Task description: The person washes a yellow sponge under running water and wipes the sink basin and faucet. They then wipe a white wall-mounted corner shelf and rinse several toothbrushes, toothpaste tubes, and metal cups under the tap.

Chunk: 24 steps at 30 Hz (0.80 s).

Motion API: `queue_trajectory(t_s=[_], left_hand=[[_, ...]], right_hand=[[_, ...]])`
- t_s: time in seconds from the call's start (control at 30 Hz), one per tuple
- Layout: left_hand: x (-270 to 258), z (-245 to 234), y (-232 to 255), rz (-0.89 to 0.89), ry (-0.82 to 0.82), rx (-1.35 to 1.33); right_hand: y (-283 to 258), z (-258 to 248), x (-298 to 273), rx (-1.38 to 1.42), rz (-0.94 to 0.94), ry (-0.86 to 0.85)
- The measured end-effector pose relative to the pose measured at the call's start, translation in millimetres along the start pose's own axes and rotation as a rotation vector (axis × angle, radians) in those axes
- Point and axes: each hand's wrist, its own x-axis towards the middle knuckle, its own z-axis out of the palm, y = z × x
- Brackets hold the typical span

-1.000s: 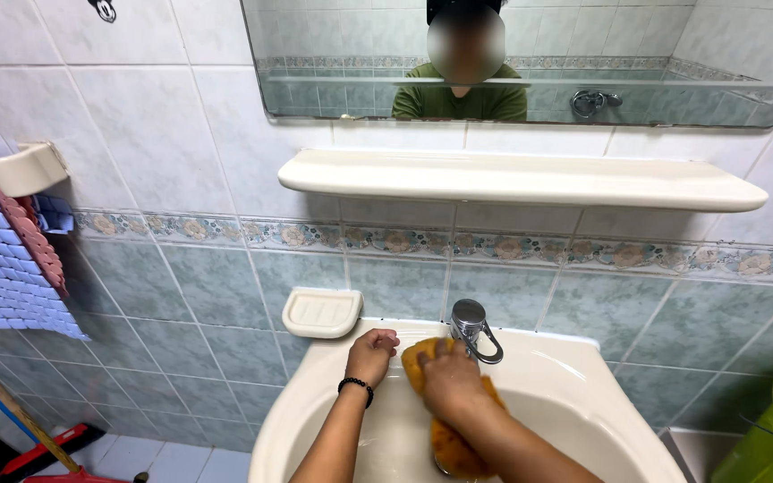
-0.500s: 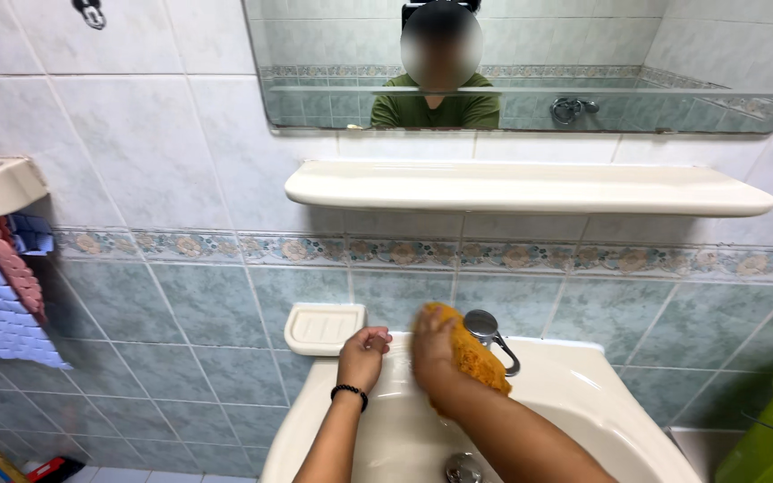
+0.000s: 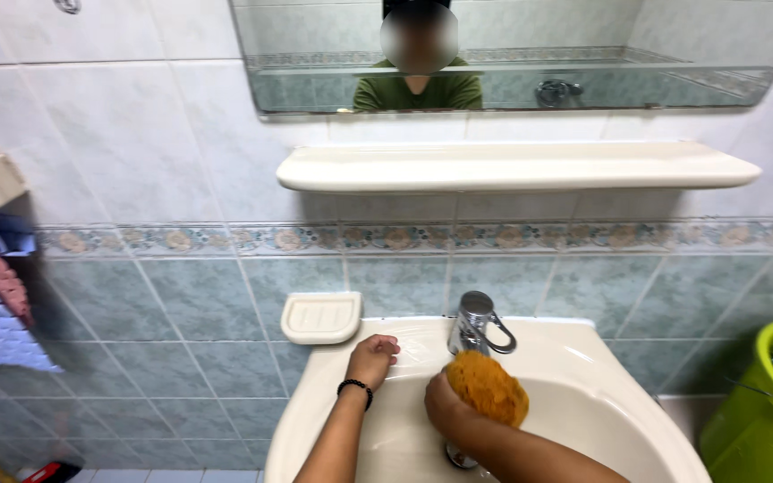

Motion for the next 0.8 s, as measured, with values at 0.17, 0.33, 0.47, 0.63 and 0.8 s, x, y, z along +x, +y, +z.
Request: queue_trajectory(t_s=[0.17, 0.33, 0.47, 0.63, 0.8], left_hand=[[4.5, 9.0, -0.8, 0.011, -0.016, -0.044], [6.0, 14.4, 10.0, -0.024, 0.009, -0.024], [3.7, 27.9, 12.0, -0.087, 0.039, 0.091], [-0.2, 52.3, 13.0, -0.097, 0.052, 0.03], [-1.7, 66.5, 14.8, -0.155, 0.049, 0.063]], right_hand=[[5.6, 35.8, -102.4, 0.394, 0.062, 0.059], [77.1, 115.1, -165.1, 1.482, 0.638, 0.477], [129.7, 147.8, -126.3, 2.586, 0.685, 0.956], [127.1, 135.9, -8.0, 2.855, 0.105, 0.889], [90.4, 175.7, 23.2, 2.72, 0.087, 0.493]])
